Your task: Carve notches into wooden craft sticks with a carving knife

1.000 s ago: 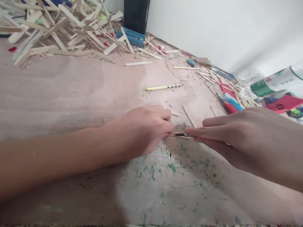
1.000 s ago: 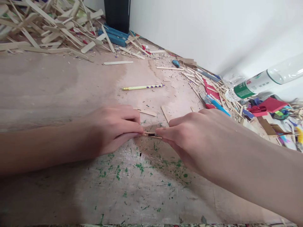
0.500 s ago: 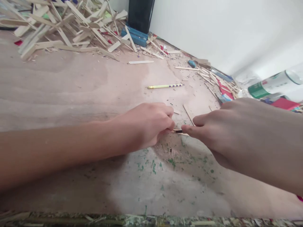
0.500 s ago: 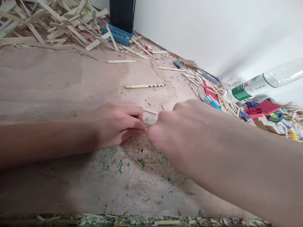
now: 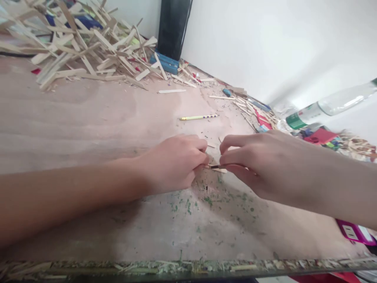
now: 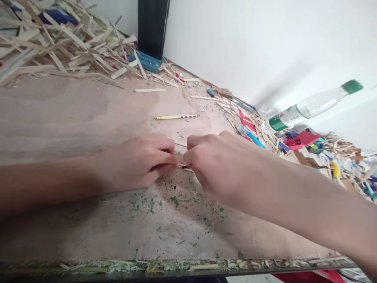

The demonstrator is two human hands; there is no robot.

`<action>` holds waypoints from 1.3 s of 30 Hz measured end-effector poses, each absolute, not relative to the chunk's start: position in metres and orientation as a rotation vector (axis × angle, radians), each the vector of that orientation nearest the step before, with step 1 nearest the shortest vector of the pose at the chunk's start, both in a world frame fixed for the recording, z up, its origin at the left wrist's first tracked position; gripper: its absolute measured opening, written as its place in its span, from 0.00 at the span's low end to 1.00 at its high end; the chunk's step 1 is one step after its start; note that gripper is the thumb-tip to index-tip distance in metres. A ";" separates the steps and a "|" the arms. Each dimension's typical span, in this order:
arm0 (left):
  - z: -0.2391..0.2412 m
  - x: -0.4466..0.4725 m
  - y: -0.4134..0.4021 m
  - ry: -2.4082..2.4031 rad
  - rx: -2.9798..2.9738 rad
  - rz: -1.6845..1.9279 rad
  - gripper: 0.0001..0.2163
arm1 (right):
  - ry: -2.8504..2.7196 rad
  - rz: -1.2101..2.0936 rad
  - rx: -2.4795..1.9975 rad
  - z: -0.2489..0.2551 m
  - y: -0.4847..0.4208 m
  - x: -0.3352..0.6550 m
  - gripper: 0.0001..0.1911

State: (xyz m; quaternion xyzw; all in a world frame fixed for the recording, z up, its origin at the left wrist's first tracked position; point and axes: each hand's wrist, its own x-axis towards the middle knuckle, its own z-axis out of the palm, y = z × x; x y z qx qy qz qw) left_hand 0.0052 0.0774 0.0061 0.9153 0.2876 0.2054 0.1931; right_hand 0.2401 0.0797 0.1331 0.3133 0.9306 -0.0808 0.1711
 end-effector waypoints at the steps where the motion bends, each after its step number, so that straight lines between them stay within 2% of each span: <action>1: 0.005 0.005 0.077 0.815 2.573 0.584 0.11 | 2.689 -0.295 0.966 0.135 0.081 0.243 0.13; 7: 0.005 0.010 0.082 0.894 2.627 0.591 0.13 | 2.852 -0.551 1.580 0.142 0.096 0.285 0.08; 10: 0.006 0.015 0.091 0.908 2.666 0.574 0.14 | 2.803 -1.018 1.891 0.139 0.101 0.302 0.06; 13: 0.007 0.022 0.107 0.913 2.677 0.570 0.14 | 2.755 -1.399 2.098 0.129 0.107 0.306 0.13; 15: 0.007 0.026 0.118 0.929 2.668 0.578 0.14 | 2.814 -1.527 2.233 0.119 0.114 0.305 0.14; 20: 0.004 0.032 0.137 0.904 2.636 0.615 0.11 | 2.937 -1.785 2.516 0.098 0.138 0.297 0.25; 23: 0.004 0.030 0.141 0.899 2.619 0.679 0.12 | 3.006 -1.878 2.436 0.094 0.145 0.283 0.31; 25: 0.004 0.026 0.143 0.927 2.602 0.723 0.12 | 3.007 -1.994 2.305 0.093 0.145 0.269 0.32; 32: 0.001 0.020 0.149 1.003 2.584 0.747 0.16 | 2.749 -2.439 1.843 0.080 0.148 0.241 0.42; 39: -0.003 0.026 0.145 0.972 2.614 0.646 0.18 | 2.655 -2.569 1.589 0.065 0.146 0.249 0.43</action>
